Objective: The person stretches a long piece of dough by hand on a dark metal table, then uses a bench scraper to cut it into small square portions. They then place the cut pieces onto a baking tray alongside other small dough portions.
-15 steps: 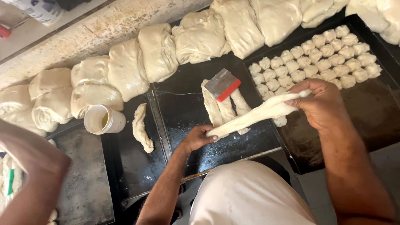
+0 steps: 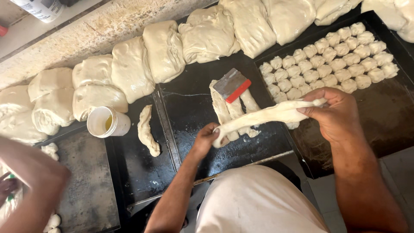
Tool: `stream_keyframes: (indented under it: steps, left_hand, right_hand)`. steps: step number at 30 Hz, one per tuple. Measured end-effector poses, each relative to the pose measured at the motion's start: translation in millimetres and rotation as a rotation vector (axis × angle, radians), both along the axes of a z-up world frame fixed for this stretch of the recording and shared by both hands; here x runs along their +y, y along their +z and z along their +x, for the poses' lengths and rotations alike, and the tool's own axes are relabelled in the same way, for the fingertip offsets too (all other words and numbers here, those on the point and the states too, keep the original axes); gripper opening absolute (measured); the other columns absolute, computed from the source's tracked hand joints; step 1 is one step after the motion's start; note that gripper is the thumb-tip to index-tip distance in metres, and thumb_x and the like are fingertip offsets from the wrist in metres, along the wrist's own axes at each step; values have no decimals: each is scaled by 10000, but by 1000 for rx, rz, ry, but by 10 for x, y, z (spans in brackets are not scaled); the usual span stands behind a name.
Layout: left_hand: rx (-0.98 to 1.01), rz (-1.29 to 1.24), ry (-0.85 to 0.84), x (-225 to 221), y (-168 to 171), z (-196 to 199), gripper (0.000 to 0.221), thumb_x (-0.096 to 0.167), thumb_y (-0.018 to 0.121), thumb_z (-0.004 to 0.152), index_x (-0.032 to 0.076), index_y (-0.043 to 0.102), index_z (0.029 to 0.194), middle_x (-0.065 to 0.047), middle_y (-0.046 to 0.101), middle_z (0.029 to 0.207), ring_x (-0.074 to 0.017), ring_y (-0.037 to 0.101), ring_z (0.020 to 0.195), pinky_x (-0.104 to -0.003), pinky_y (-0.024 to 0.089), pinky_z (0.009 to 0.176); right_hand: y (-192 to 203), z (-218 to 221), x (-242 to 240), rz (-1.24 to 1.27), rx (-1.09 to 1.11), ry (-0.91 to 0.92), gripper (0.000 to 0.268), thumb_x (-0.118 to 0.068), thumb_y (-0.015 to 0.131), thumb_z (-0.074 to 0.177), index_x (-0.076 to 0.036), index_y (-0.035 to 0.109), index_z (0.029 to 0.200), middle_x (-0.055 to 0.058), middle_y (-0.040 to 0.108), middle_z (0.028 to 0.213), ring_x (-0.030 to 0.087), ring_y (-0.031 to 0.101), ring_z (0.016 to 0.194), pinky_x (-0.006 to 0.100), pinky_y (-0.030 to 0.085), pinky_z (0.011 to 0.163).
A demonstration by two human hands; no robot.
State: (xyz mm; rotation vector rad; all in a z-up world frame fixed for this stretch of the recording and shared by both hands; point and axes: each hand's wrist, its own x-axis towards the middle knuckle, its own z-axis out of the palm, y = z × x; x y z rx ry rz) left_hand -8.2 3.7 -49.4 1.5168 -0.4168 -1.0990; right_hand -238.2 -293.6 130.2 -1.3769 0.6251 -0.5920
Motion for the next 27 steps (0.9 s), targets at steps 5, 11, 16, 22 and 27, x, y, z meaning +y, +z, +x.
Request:
stream_keyframes:
  steps: [5,11,16,22,27]
  left_hand:
    - [69,-71,-155,355,643,194,227,248,717,926,60,695,1050,-71,730,894,-176,693,793,-312,551,710]
    - [-346,220,-464,1048,1582,626,250,243,818,832,38,791,973,-44,753,785,-126,688,707,-318,533,621]
    - [-54,152,-383,2076,1906,1133,266,164,809,828,-78,819,940,-34,660,576,-81,552,469,-239,373,403]
    - [44,229,-461,2072,906,1119,341,262,814,803,-30,811,978,-57,721,661,-122,655,564,-289,503,500]
    - [-59,429,-542,1745,335,763,352,345,797,822,44,826,1002,-34,744,691,-118,656,580,-295,501,529]
  right_hand:
    - [-126,-132,46,86,-82,69,225,124,736,846,29,705,1048,172,732,1018,200,721,878,312,612,811]
    - [-126,-464,160,150,-152,151,129,123,693,896,38,690,993,214,719,995,261,737,906,375,635,816]
    - [465,-896,191,153,-427,296,196,129,723,870,-1,721,1017,232,730,1062,300,780,937,409,686,779]
    - [-209,-744,502,-5,-145,264,97,35,687,943,-20,734,1007,180,722,1086,194,726,950,308,621,814]
    - [-989,-322,957,-360,626,61,190,-15,745,867,-52,738,1054,97,744,1054,209,708,903,335,553,748]
